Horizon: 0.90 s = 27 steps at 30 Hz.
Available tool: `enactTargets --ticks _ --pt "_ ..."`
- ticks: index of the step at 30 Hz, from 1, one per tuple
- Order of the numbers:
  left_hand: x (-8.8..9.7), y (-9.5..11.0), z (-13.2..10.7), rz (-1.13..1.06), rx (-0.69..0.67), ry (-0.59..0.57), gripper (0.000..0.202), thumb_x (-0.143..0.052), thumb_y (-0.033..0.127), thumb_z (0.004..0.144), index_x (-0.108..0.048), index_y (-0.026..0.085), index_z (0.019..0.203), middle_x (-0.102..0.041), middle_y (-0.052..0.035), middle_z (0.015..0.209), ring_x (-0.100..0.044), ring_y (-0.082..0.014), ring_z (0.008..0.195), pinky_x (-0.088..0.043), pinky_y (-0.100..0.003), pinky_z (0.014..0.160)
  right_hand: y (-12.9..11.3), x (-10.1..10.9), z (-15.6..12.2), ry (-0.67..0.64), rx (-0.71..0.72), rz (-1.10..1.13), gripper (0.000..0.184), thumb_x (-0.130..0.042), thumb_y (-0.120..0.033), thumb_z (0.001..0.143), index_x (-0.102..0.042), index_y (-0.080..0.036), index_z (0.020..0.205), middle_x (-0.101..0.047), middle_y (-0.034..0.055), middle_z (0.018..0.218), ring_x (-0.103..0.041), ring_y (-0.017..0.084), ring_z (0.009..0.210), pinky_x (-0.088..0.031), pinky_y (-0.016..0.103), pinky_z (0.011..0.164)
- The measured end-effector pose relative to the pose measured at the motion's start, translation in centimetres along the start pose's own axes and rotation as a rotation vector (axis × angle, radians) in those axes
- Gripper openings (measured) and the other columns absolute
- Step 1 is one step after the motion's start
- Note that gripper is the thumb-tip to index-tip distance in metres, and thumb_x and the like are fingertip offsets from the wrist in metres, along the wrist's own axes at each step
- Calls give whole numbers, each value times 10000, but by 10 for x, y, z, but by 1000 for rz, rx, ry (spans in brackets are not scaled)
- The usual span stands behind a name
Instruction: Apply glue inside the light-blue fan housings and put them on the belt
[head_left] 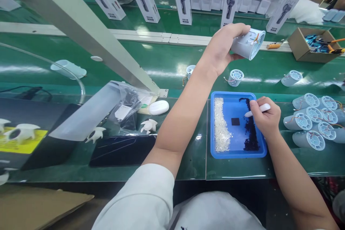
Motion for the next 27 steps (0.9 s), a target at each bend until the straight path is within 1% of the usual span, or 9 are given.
enactTargets --ticks 2,5,9,13,15,16,20,23,27 --pt "-1 0 0 -30 0 -5 207 -493 160 876 -498 183 671 -490 -25 767 -477 -96 704 -482 -234 598 0 1 0 14 -11 11 390 -657 -397 839 -436 -230 564 -509 -39 510 -445 112 476 -375 294 503" --pt "-2 0 0 -63 19 5 228 -477 148 889 -480 176 663 -464 -24 771 -451 -78 657 -462 -214 545 2 3 0 30 -83 42 409 -639 -475 853 -458 -227 583 -497 -49 493 -450 108 454 -386 291 501" --pt "-4 -1 -1 -65 12 -22 239 -476 157 892 -470 184 654 -465 -24 768 -446 -80 666 -458 -205 547 3 3 1 35 -170 87 439 -607 -568 855 -498 -225 603 -500 -51 468 -467 109 416 -384 280 458" --pt "-5 -3 -1 -71 17 -34 226 -484 149 882 -481 183 659 -473 -32 776 -443 -88 677 -468 -229 576 7 3 3 29 -235 144 454 -605 -608 841 -504 -225 620 -531 -40 517 -477 104 412 -380 273 432" --pt "-5 -4 -1 -44 13 -47 235 -465 163 888 -476 189 654 -486 -29 762 -469 -103 690 -484 -253 614 10 4 3 40 -237 125 454 -593 -595 856 -488 -225 615 -526 -37 531 -471 102 427 -380 274 446" --pt "-5 -4 0 -25 7 -54 230 -461 172 888 -476 191 659 -490 -26 757 -497 -115 717 -492 -263 637 10 5 3 53 -215 91 451 -597 -577 860 -474 -225 607 -512 -39 529 -463 102 440 -378 274 458" --pt "-5 -4 1 6 -2 -56 201 -475 194 878 -476 188 677 -489 -24 732 -589 -159 837 -498 -280 675 7 7 2 78 -73 -89 413 -649 -444 849 -428 -227 575 -446 -52 497 -405 100 469 -343 271 483" --pt "-5 -4 1 -30 4 -65 214 -469 187 882 -464 183 668 -476 -18 716 -566 -128 746 -478 -259 633 5 6 2 63 -39 -126 371 -634 -361 851 -421 -228 578 -431 -57 486 -386 98 464 -330 270 485" --pt "-6 -7 1 -43 19 -44 245 -459 154 890 -464 174 646 -462 -7 687 -506 -92 636 -450 -229 583 4 4 2 41 -25 -124 354 -620 -313 846 -406 -227 576 -447 -54 482 -401 100 467 -340 267 494"
Point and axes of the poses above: each hand's wrist, its own z-axis towards the middle knuckle, its own x-axis out of the back of the hand, y = z × x, the point moved 4 cm from there along z, towards the middle knuckle
